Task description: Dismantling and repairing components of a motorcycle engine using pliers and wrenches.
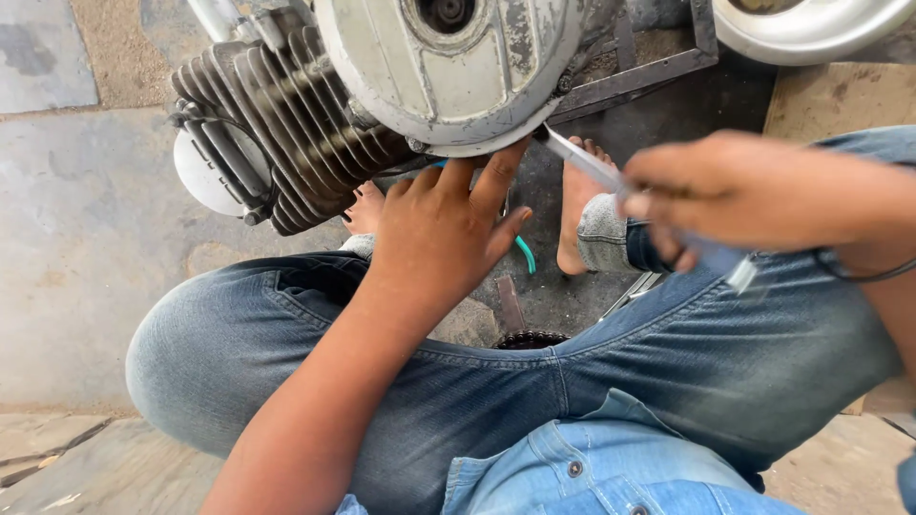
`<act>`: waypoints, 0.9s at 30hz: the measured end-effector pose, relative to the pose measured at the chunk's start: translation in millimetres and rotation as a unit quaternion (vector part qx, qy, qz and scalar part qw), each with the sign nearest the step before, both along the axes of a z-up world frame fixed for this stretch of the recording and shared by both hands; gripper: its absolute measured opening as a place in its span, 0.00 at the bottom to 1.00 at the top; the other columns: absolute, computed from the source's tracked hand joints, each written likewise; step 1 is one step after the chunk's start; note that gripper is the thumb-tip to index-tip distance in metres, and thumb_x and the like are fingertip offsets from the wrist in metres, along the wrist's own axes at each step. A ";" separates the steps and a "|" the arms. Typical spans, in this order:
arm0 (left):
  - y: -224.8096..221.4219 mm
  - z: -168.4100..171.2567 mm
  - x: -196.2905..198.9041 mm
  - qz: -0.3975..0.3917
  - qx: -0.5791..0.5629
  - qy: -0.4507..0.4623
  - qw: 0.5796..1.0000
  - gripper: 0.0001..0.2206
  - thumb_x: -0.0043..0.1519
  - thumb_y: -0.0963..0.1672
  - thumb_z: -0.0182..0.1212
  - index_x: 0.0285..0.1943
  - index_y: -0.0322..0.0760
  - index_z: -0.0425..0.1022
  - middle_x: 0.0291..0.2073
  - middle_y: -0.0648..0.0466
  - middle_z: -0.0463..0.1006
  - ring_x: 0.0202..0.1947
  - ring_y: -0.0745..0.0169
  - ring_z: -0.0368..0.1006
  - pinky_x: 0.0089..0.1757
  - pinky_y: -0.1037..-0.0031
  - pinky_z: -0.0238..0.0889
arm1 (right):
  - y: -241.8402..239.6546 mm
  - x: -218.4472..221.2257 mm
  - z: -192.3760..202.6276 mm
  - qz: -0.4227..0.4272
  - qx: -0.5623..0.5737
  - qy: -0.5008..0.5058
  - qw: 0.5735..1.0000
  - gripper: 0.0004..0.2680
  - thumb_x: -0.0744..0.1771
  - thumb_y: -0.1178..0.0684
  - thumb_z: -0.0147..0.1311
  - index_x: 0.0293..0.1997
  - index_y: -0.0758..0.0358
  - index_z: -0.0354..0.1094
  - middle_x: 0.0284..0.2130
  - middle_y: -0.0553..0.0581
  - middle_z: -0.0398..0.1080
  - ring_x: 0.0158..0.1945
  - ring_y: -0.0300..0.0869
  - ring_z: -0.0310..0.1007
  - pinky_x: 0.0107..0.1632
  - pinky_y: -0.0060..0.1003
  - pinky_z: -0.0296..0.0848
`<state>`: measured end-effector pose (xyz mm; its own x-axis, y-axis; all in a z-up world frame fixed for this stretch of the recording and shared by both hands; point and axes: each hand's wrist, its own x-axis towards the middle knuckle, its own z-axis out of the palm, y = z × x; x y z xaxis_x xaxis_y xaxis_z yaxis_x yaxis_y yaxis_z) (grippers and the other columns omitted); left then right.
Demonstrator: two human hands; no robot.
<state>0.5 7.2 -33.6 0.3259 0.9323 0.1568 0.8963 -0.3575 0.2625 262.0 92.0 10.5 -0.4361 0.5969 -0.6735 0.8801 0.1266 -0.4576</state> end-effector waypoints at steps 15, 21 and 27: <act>-1.5 -5.9 -6.1 -0.039 -0.024 -0.066 0.997 0.38 0.59 0.54 0.68 0.74 0.38 0.56 0.53 0.44 0.75 0.47 0.44 0.76 0.43 0.57 0.70 | -6.2 -0.9 -17.7 -0.005 0.044 0.203 0.978 0.14 0.67 0.56 0.51 0.60 0.63 0.68 0.33 0.60 0.77 0.33 0.44 0.79 0.35 0.37 0.79; 0.3 -0.8 4.8 -0.045 -0.015 -0.080 0.996 0.41 0.57 0.54 0.68 0.76 0.37 0.52 0.53 0.42 0.75 0.47 0.43 0.77 0.45 0.59 0.71 | 4.7 8.3 -6.3 0.105 0.331 0.158 0.924 0.09 0.66 0.58 0.55 0.49 0.71 0.71 0.28 0.66 0.73 0.29 0.53 0.75 0.33 0.43 0.72; 2.0 -6.4 5.6 -0.039 -0.025 -0.039 0.998 0.41 0.59 0.54 0.69 0.78 0.42 0.51 0.49 0.44 0.77 0.43 0.46 0.79 0.43 0.61 0.72 | 11.2 -2.1 -0.9 0.058 0.336 0.074 0.937 0.11 0.69 0.48 0.59 0.39 0.69 0.73 0.21 0.64 0.69 0.23 0.53 0.72 0.29 0.45 0.69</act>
<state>6.1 9.1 -40.0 0.3872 0.9115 0.1390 0.8422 -0.4110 0.3491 259.9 103.2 9.6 -0.5838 0.8069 -0.0897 0.7752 0.5212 -0.3568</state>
